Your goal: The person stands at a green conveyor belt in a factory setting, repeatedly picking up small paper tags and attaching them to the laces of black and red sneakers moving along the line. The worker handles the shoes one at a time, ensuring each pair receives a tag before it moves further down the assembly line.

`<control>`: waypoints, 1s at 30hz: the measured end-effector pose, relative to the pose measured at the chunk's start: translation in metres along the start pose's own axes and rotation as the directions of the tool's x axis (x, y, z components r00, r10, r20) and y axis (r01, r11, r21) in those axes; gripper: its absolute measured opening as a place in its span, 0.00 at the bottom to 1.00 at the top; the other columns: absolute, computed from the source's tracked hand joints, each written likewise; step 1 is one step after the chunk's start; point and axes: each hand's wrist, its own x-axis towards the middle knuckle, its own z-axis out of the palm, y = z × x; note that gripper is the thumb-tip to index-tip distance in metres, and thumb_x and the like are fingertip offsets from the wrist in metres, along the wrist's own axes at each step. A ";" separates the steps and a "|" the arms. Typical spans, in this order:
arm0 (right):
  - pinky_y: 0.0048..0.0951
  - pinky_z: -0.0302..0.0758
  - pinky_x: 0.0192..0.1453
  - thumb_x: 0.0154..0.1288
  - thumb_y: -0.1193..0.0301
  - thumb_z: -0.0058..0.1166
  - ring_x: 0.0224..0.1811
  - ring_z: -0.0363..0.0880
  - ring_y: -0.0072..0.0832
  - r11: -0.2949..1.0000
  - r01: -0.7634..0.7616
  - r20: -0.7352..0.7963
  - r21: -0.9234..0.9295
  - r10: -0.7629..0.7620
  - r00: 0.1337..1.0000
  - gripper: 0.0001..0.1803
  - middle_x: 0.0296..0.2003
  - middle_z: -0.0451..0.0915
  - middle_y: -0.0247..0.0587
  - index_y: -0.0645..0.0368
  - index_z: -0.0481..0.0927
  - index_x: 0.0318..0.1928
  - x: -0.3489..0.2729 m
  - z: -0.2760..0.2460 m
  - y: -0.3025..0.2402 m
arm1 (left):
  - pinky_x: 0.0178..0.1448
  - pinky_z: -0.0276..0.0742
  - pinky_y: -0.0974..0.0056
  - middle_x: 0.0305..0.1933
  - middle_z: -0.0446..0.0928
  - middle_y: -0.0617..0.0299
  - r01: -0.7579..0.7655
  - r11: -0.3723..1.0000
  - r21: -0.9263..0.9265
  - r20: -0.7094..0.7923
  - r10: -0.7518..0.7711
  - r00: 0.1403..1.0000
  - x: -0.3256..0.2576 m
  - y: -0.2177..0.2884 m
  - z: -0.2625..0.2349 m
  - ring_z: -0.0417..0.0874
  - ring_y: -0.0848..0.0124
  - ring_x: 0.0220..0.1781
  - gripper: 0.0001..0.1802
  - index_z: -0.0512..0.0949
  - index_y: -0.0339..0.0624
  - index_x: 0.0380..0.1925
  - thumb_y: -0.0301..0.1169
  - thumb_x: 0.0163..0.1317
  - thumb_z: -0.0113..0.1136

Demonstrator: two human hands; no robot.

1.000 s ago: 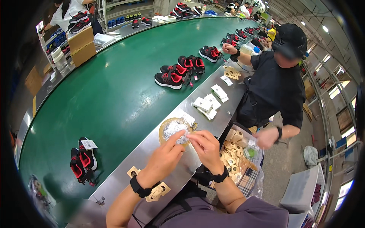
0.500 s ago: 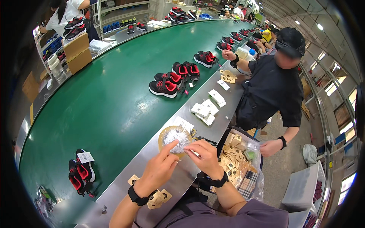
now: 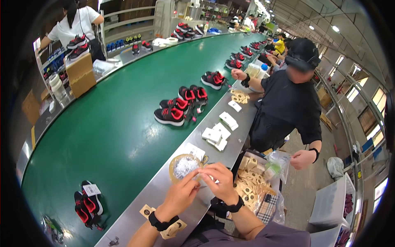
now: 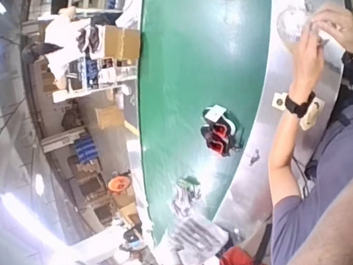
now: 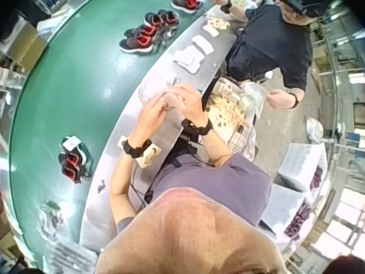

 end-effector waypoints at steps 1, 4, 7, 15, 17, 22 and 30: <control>0.23 0.69 0.26 0.50 0.78 0.64 0.28 0.76 0.26 1.000 0.000 -0.007 0.010 0.000 1.000 0.08 0.31 0.81 0.36 0.57 0.85 0.34 0.002 -0.002 -0.001 | 0.36 0.78 0.60 0.60 0.71 0.55 0.009 1.000 0.001 0.011 -0.009 1.000 0.002 0.001 0.001 0.81 0.57 0.38 0.06 0.72 0.38 0.29 0.21 0.51 0.59; 0.25 0.74 0.32 0.49 0.77 0.64 0.28 0.78 0.29 0.998 0.017 -0.031 0.063 -0.015 0.999 0.06 0.31 0.81 0.37 0.58 0.84 0.31 0.013 0.005 -0.007 | 0.38 0.78 0.61 0.56 0.72 0.52 0.044 0.999 -0.024 0.016 -0.044 0.999 0.006 0.009 -0.010 0.81 0.55 0.38 0.07 0.72 0.36 0.30 0.19 0.50 0.59; 0.25 0.74 0.30 0.49 0.76 0.65 0.28 0.77 0.28 0.982 -0.126 0.033 0.144 0.122 0.992 0.06 0.30 0.80 0.37 0.59 0.84 0.30 0.020 0.000 -0.012 | 0.40 0.78 0.63 0.47 0.74 0.52 0.047 0.993 -0.104 0.060 -0.041 0.997 0.013 0.010 -0.013 0.80 0.58 0.37 0.09 0.74 0.35 0.33 0.18 0.50 0.58; 0.18 0.66 0.24 0.55 0.74 0.62 0.26 0.73 0.18 0.936 -0.177 0.093 0.303 0.156 0.983 0.07 0.33 0.80 0.34 0.58 0.85 0.36 0.013 0.001 0.006 | 0.39 0.78 0.63 0.44 0.75 0.55 0.075 0.987 -0.139 0.098 -0.061 0.993 0.013 0.002 -0.008 0.81 0.60 0.38 0.09 0.73 0.34 0.35 0.18 0.53 0.58; 0.18 0.66 0.24 0.56 0.75 0.61 0.25 0.72 0.17 0.927 -0.209 0.072 0.312 0.196 0.978 0.07 0.33 0.80 0.34 0.58 0.85 0.37 0.012 0.005 0.007 | 0.40 0.78 0.64 0.44 0.75 0.56 0.083 0.983 -0.165 0.093 -0.068 0.993 0.014 0.003 -0.008 0.81 0.61 0.38 0.08 0.73 0.34 0.34 0.19 0.53 0.58; 0.17 0.65 0.23 0.55 0.77 0.61 0.22 0.70 0.16 0.938 -0.237 0.094 0.253 0.220 0.971 0.07 0.30 0.81 0.35 0.58 0.85 0.36 0.016 -0.003 0.005 | 0.41 0.78 0.65 0.47 0.76 0.57 0.045 0.992 -0.118 0.134 -0.029 0.991 0.016 0.000 -0.009 0.81 0.62 0.36 0.08 0.73 0.34 0.32 0.21 0.52 0.61; 0.17 0.65 0.23 0.55 0.76 0.62 0.23 0.72 0.16 0.952 -0.200 0.206 0.232 0.152 0.967 0.05 0.30 0.83 0.34 0.59 0.85 0.34 0.028 -0.024 0.006 | 0.42 0.81 0.65 0.49 0.76 0.56 0.119 0.980 -0.160 0.144 -0.096 0.985 0.017 0.000 -0.010 0.82 0.62 0.39 0.08 0.73 0.34 0.34 0.22 0.55 0.61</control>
